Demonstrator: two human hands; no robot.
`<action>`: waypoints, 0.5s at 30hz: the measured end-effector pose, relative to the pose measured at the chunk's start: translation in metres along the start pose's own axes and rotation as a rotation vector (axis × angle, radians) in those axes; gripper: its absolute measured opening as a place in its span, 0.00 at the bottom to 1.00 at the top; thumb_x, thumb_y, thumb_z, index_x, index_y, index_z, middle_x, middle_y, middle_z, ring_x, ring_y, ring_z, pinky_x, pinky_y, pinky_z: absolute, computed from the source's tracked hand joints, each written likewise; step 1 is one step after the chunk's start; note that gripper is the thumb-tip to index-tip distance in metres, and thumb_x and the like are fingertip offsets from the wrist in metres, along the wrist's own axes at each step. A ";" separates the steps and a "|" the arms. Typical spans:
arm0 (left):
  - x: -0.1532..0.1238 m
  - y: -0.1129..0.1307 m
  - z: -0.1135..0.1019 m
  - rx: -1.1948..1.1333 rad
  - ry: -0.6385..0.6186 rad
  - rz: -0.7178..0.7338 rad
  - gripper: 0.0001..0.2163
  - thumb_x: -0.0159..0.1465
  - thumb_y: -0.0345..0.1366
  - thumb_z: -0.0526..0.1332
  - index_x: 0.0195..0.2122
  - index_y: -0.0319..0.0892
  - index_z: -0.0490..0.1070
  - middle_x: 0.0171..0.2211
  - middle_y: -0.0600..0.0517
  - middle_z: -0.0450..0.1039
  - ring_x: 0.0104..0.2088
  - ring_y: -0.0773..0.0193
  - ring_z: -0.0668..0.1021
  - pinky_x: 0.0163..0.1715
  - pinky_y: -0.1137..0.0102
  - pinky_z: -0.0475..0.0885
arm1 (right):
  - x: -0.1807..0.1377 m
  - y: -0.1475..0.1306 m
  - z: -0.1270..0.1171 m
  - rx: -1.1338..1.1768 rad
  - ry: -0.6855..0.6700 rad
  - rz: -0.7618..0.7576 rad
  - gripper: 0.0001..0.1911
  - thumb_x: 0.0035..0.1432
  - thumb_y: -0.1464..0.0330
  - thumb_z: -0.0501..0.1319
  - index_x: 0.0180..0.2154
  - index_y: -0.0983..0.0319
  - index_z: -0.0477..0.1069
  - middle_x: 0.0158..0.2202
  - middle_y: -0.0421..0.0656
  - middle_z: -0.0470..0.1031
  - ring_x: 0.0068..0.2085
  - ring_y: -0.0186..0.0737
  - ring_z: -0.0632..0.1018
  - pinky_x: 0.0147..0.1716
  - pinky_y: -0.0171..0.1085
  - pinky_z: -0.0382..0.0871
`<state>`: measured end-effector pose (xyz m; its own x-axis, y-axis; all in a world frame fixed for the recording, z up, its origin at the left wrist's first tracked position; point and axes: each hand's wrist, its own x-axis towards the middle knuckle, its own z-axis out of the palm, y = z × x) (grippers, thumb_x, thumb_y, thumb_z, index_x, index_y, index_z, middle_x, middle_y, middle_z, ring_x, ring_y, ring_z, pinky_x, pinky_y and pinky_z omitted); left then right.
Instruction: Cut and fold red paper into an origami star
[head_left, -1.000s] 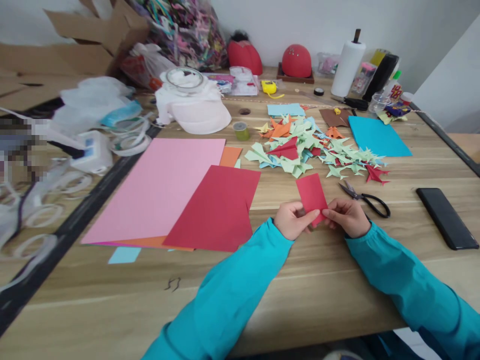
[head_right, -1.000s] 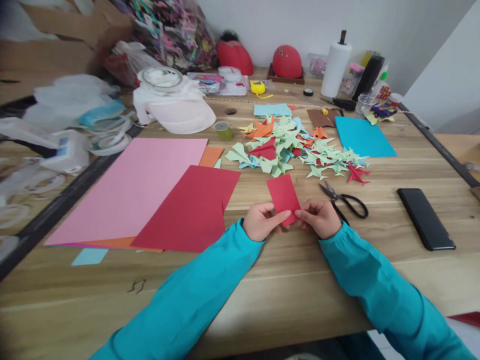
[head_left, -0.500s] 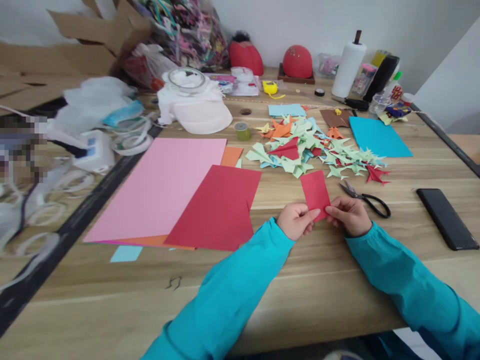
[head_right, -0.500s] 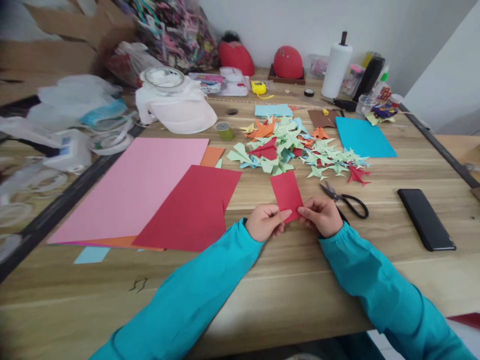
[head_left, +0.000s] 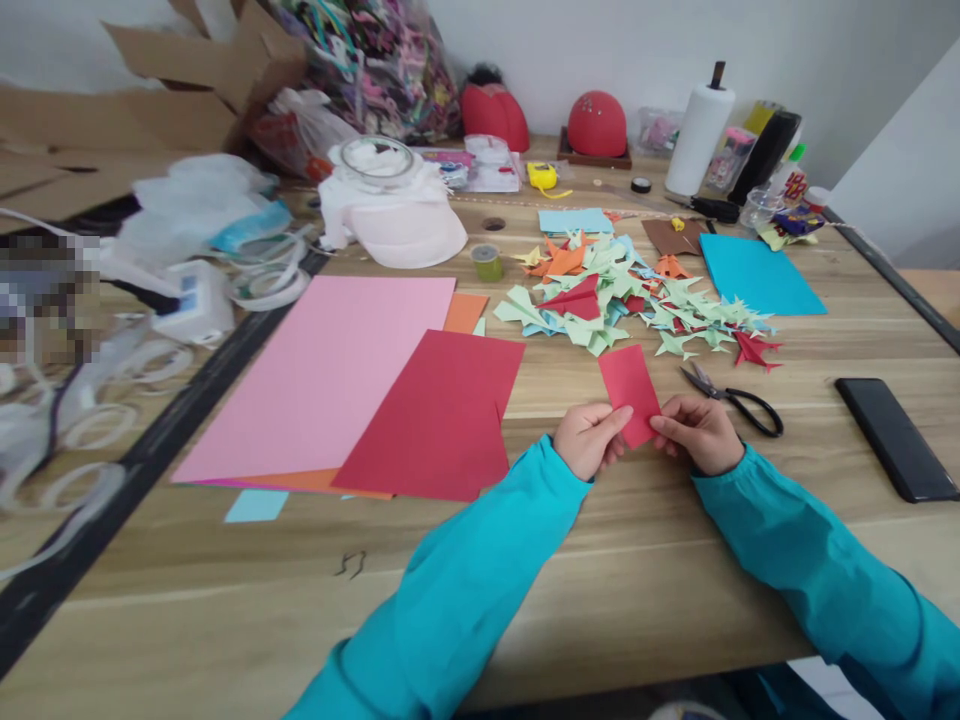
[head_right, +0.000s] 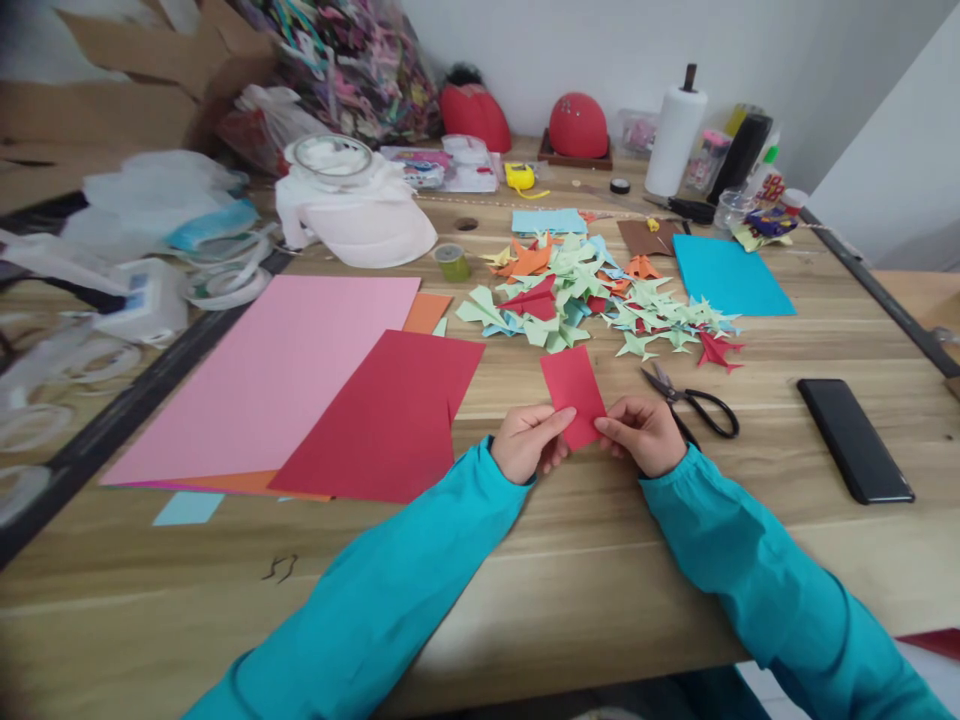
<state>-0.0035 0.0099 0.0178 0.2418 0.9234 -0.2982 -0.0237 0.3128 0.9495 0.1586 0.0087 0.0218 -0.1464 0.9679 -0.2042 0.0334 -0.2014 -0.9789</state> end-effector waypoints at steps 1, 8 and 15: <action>-0.001 0.000 0.001 0.005 -0.017 0.008 0.19 0.52 0.49 0.57 0.16 0.38 0.64 0.11 0.56 0.62 0.10 0.75 0.63 0.09 0.78 0.55 | 0.000 0.000 0.000 0.010 0.007 -0.007 0.15 0.39 0.60 0.68 0.20 0.65 0.68 0.14 0.39 0.71 0.13 0.27 0.66 0.12 0.27 0.59; -0.001 -0.005 0.004 0.056 -0.062 0.042 0.17 0.54 0.48 0.57 0.19 0.38 0.63 0.13 0.56 0.64 0.12 0.75 0.65 0.11 0.78 0.58 | 0.002 0.004 -0.002 0.042 0.019 -0.045 0.13 0.41 0.63 0.67 0.21 0.65 0.69 0.15 0.39 0.71 0.14 0.27 0.67 0.12 0.27 0.59; -0.003 -0.004 0.006 0.147 -0.062 0.108 0.15 0.55 0.44 0.56 0.18 0.38 0.62 0.13 0.57 0.62 0.12 0.75 0.64 0.12 0.78 0.57 | 0.003 0.008 -0.002 0.076 0.058 -0.071 0.12 0.42 0.64 0.67 0.21 0.65 0.69 0.15 0.39 0.72 0.14 0.26 0.67 0.12 0.27 0.59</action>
<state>0.0015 0.0042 0.0156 0.3049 0.9329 -0.1918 0.0882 0.1728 0.9810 0.1607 0.0107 0.0135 -0.0885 0.9868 -0.1356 -0.0503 -0.1404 -0.9888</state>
